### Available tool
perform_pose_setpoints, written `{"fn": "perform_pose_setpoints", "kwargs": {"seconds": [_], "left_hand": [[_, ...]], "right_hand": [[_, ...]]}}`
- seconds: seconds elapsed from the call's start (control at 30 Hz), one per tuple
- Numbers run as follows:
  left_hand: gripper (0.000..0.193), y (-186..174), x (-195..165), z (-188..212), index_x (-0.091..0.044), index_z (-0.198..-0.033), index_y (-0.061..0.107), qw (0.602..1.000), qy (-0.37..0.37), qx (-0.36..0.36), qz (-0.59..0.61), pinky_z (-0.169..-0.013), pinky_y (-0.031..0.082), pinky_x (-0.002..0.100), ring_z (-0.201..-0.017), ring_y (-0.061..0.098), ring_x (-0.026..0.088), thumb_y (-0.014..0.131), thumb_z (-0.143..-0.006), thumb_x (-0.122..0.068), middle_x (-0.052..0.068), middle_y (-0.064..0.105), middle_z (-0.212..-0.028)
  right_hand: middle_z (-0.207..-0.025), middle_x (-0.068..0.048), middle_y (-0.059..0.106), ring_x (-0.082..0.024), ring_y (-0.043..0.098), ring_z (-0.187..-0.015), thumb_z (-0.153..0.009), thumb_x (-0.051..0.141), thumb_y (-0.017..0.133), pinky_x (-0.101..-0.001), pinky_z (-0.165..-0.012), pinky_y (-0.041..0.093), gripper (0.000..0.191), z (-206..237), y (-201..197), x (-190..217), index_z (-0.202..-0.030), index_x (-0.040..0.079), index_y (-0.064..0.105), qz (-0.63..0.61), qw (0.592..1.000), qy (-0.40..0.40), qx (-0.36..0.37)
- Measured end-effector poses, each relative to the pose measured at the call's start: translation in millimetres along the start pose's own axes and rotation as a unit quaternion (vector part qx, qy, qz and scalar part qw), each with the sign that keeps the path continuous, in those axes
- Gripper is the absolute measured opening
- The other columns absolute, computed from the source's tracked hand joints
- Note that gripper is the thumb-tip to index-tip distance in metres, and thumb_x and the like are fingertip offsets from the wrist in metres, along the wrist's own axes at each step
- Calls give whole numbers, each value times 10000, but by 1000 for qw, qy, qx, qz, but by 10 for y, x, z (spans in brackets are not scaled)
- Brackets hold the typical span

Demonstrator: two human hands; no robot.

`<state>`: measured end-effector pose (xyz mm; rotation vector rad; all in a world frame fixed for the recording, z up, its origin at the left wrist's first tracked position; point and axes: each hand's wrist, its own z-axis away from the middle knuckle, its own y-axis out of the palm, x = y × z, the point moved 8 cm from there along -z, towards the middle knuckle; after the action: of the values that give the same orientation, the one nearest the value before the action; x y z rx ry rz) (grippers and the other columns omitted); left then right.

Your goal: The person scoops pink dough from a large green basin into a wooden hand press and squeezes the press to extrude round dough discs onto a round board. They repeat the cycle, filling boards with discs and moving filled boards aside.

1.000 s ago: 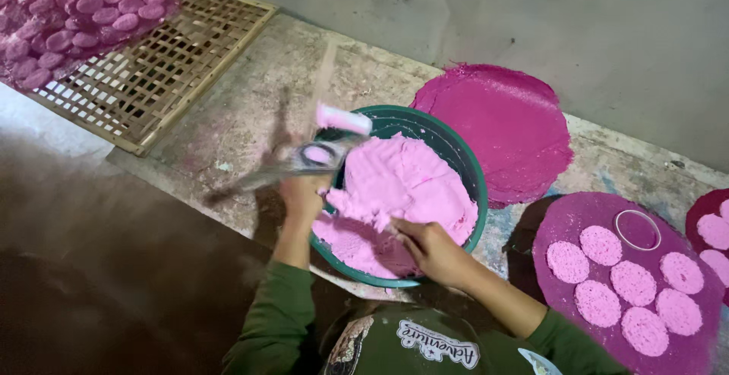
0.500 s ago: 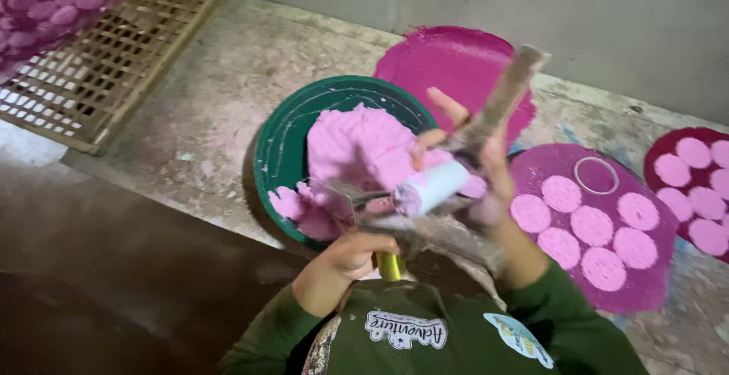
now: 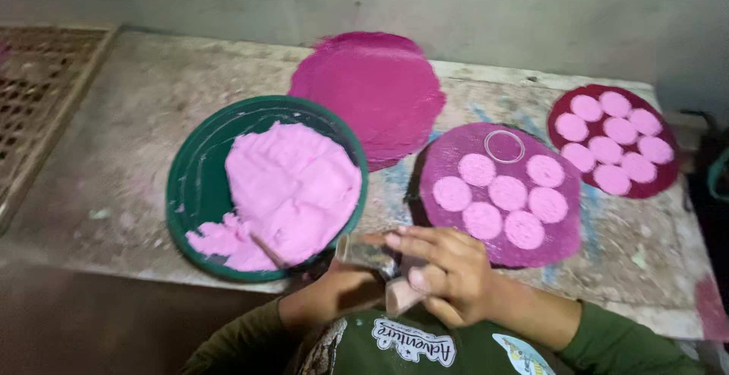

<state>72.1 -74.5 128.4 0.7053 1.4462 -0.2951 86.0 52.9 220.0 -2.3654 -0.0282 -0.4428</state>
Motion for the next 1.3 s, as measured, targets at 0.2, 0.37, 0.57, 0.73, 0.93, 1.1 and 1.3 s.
{"fn": "perform_pose_setpoints", "kwargs": {"seconds": [0.2, 0.37, 0.57, 0.73, 0.93, 1.1, 1.3], "left_hand": [[468, 245, 424, -802, -95, -1323, 574, 971, -20, 101, -216, -977, 535, 345, -1154, 649, 199, 746, -887, -86, 97, 672, -1273], [538, 401, 659, -1857, -69, -1267, 644, 887, 7, 196, -419, -936, 556, 386, -1057, 695, 273, 841, -770, -130, 156, 731, -1179], [568, -611, 1410, -2968, -114, -1401, 513, 953, -251, -147, -91, -911, 512, 487, -1135, 653, 301, 690, -878, -251, 169, 677, -1264], [518, -794, 1789, -2978, -68, -1445, 482, 957, -139, -253, 22, -1047, 439, 444, -1254, 562, 269, 617, -949, -132, 143, 592, -1411], [498, -438, 1872, -2193, -13, -1466, 445, 920, -69, -378, 71, -1105, 429, 426, -1263, 579, 259, 559, -985, -72, 157, 586, -1449], [692, -68, 2300, -1267, -79, -1562, 188, 889, -239, -378, 95, -1143, 420, 434, -1339, 495, 233, 644, -1044, -129, 144, 389, -1500], [716, -582, 2455, -1623, -172, -1591, 233, 932, -95, -312, 159, -1019, 467, 473, -1311, 533, 294, 544, -949, -112, 152, 542, -1481]], "right_hand": [[-1641, -248, 320, -400, 362, -1510, -961, 534, 713, -460, -1228, 330, 972, 1110, -368, -637, -1613, 66, 165, -240, 908, 343, 0], [-1572, -93, 420, -229, 398, -1463, -755, 538, 809, -386, -1184, 315, 1091, 2577, -257, -894, -1562, 37, 271, -433, 731, 527, 29], [-1286, -222, 628, -308, 624, -1207, -791, 358, 754, -427, -1041, 481, 849, 3763, -626, -607, -1472, -35, 433, -344, 692, 608, -183], [-1289, -259, 605, -361, 637, -1175, -772, 315, 712, -499, -1018, 492, 860, 4010, -919, -402, -1492, 0, 362, -364, 623, 603, -341], [-1327, -259, 563, -383, 610, -1158, -770, 341, 741, -533, -1016, 462, 964, 3808, -978, -581, -1553, 7, 290, -393, 645, 526, -391], [-1324, -267, 562, -389, 608, -1160, -784, 350, 741, -545, -1036, 461, 959, 3629, -864, -815, -1553, 10, 280, -414, 665, 513, -351], [-1298, -264, 560, -384, 605, -1171, -806, 328, 737, -554, -1047, 462, 891, 3454, -643, -954, -1508, -19, 311, -446, 663, 512, -314]]}}
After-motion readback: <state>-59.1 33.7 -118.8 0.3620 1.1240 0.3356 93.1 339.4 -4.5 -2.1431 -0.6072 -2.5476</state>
